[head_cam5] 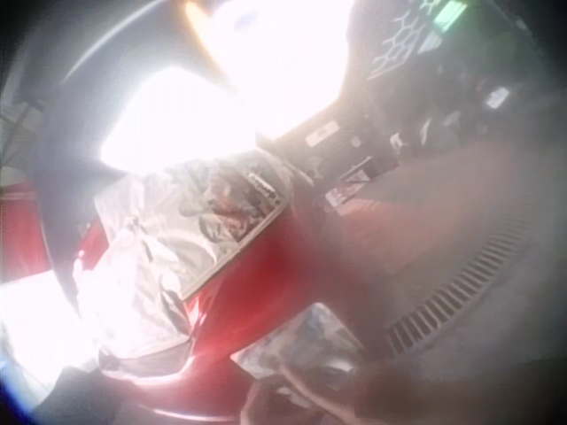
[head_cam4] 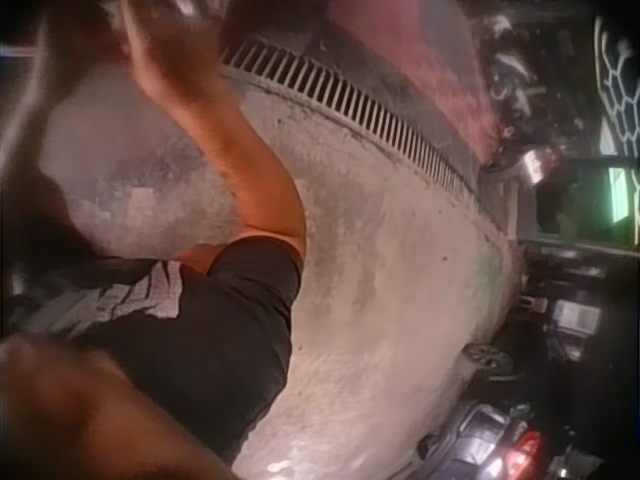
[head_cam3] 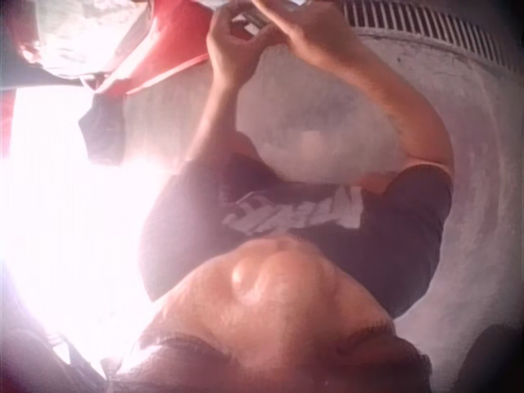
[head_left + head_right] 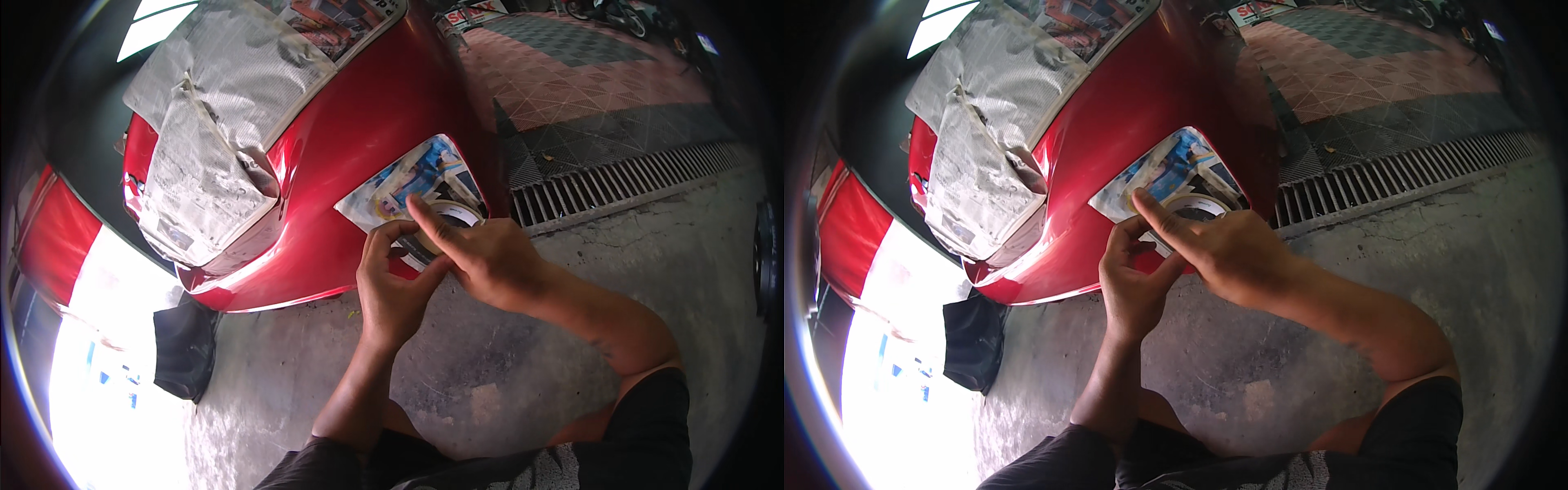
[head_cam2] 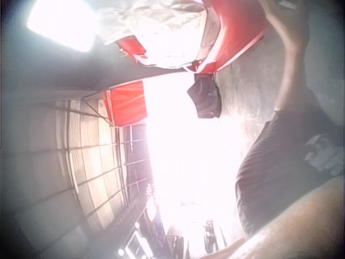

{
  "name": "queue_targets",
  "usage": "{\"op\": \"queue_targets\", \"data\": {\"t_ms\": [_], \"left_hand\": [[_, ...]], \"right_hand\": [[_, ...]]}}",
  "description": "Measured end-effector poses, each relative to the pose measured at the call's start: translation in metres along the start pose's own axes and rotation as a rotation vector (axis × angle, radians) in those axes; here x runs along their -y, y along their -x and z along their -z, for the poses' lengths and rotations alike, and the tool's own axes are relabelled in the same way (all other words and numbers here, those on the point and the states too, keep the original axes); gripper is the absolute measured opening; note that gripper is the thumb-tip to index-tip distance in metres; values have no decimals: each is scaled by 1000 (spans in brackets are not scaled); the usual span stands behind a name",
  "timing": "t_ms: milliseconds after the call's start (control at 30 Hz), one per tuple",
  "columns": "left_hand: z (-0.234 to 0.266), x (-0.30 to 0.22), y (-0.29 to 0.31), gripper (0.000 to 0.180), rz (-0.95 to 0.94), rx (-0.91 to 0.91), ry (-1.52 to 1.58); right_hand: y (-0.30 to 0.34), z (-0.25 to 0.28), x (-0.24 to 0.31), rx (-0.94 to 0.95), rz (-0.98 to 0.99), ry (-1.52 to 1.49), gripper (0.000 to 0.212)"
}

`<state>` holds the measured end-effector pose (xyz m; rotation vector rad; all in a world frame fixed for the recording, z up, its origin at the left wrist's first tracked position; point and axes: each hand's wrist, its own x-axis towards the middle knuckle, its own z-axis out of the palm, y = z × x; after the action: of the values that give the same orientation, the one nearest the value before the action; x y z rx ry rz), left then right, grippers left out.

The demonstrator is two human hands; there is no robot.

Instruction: The person applies masking tape to secure newspaper sheets over the rear bumper and trunk of a red car. They then remove the newspaper and tape from the rear, walk around the vehicle, and place a newspaper sheet on the hood.

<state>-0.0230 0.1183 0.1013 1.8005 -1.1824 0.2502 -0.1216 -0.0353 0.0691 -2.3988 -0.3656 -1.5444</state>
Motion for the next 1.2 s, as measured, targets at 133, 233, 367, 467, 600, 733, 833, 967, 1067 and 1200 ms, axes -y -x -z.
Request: {"op": "queue_targets", "data": {"t_ms": [133, 233, 367, 467, 600, 733, 833, 967, 1067, 1200], "left_hand": [[-9, 12, 2, 52, 71, 48, 232], [-3, 22, 3, 47, 34, 133, 178], [7, 17, 9, 35, 160, 59, 403], [18, 19, 10, 27, 261, 53, 203], [14, 19, 14, 21, 153, 16, -121], [9, 28, 14, 13, -39, -22, -286], [9, 37, 13, 14, -86, 53, -153], [22, 36, 20, 22, 134, 290, 380], [14, 33, 15, 24, 167, 18, 324], [6, 34, -7, 28, -279, -98, -203]], "right_hand": [[6, -6, 10, 58, -65, 78, 93], [13, -14, 13, 150, -98, 59, 92], [10, -14, 19, 198, -74, 31, 92], [10, -19, 18, 167, -47, 38, 90], [11, -18, 21, 217, -42, 67, 90], [10, -24, 24, 147, -5, 13, 90], [14, -27, 17, 148, 1, 34, 91], [18, -26, 7, 126, -141, -112, 95], [18, -19, 8, 193, -146, -68, 94], [8, 3, -27, 30, -136, -45, 72]]}}
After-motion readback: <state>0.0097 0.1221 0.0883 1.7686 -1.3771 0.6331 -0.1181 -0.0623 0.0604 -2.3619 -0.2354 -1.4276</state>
